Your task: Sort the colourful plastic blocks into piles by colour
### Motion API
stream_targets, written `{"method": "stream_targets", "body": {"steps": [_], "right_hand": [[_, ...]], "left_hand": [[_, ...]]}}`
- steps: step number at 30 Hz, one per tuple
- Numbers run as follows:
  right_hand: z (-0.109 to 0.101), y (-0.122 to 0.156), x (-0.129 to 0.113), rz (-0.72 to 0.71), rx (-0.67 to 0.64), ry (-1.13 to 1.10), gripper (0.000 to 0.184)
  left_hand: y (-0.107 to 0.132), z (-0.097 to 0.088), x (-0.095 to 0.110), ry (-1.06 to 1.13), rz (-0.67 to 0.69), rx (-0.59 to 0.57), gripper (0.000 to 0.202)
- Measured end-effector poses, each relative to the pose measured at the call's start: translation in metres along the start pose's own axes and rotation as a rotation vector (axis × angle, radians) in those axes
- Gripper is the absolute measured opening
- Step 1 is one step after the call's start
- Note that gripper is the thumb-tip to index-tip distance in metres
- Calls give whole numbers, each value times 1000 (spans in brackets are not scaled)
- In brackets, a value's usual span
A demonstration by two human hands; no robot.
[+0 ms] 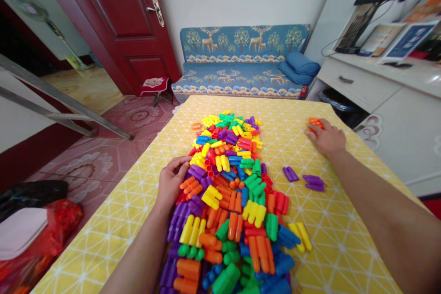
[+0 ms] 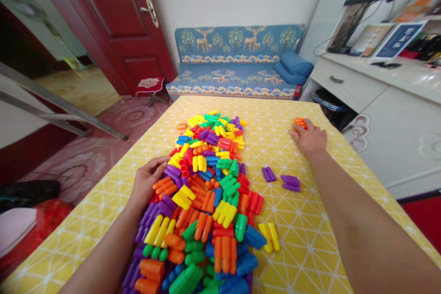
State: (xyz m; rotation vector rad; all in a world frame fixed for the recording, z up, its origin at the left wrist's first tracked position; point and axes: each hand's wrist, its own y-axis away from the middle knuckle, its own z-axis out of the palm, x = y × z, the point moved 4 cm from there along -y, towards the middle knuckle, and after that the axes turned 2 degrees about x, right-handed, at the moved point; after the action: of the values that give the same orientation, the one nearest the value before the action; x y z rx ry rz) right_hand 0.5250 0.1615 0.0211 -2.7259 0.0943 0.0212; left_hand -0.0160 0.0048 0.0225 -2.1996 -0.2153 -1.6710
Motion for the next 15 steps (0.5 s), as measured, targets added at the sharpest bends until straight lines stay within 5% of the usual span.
{"method": "stream_targets", "body": {"steps": [15], "right_hand": [[-4,2,-6,38,12,63,53]], "left_hand": [[2,2,2,-6,-27,-22,33]]}}
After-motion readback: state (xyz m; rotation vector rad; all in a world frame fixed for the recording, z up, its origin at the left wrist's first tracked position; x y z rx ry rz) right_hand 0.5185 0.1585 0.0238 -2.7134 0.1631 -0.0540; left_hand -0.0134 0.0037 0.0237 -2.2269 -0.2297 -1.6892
